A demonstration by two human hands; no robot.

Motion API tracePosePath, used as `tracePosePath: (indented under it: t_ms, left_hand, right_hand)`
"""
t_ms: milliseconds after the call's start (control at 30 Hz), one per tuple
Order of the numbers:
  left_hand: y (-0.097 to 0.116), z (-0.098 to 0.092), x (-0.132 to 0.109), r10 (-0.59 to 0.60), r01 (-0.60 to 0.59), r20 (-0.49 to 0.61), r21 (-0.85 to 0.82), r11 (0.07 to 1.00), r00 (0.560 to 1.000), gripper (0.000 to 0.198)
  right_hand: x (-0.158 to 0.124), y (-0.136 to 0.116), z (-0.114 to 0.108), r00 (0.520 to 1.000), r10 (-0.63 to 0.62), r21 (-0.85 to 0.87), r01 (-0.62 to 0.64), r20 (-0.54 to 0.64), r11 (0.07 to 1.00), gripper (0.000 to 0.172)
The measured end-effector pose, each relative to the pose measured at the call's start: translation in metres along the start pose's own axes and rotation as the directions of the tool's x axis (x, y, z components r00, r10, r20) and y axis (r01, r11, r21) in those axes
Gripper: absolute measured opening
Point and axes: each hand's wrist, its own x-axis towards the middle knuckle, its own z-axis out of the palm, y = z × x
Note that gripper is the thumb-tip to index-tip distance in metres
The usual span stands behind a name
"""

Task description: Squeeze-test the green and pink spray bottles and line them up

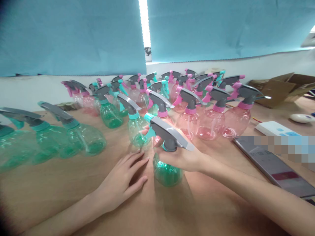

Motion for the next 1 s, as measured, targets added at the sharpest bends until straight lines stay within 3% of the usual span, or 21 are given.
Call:
tracePosePath:
  t_ms: [100, 300, 367, 500, 600, 733, 1000]
  left_hand:
    - [0.0, 0.0003, -0.0006, 0.0, 0.0, -0.006, -0.001, 1.0, 1.0, 0.043]
    - [-0.0009, 0.002, -0.0008, 0.002, -0.002, -0.013, -0.006, 1.0, 1.0, 0.044]
    - [-0.0016, 0.0026, -0.0007, 0.003, -0.003, -0.014, -0.002, 1.0, 1.0, 0.044]
    - [-0.0025, 0.0034, -0.0012, 0.005, -0.005, -0.021, -0.002, 1.0, 1.0, 0.044]
    - [-0.0026, 0.004, -0.0017, 0.01, -0.01, -0.036, -0.006, 1.0, 0.999, 0.042]
    - [-0.0022, 0.0044, -0.0017, 0.012, -0.012, -0.036, -0.005, 1.0, 0.999, 0.043]
    - [-0.0012, 0.0025, -0.0025, 0.001, -0.001, -0.03, -0.014, 1.0, 1.0, 0.043]
  right_hand:
    - [-0.0023, 0.0025, -0.0009, 0.999, 0.03, -0.004, -0.03, 0.018, 1.0, 0.03]
    - [-0.0074, 0.002, -0.0005, 0.985, 0.175, -0.059, -0.175, 0.003, 0.983, 0.004]
    - [-0.0066, -0.0002, 0.0001, 0.982, 0.188, -0.036, -0.188, -0.008, 0.982, 0.006]
    - [-0.004, -0.003, 0.0003, 0.995, 0.095, 0.053, -0.094, -0.017, 0.994, 0.007]
    - [-0.0044, -0.0026, -0.001, 0.999, 0.034, 0.016, -0.034, -0.015, 0.999, 0.02]
    - [-0.006, -0.0028, -0.0027, 0.999, -0.021, -0.002, 0.021, -0.046, 1.0, 0.024]
    - [-0.0097, 0.0031, -0.0004, 0.995, 0.095, 0.02, -0.094, -0.032, 0.995, 0.01]
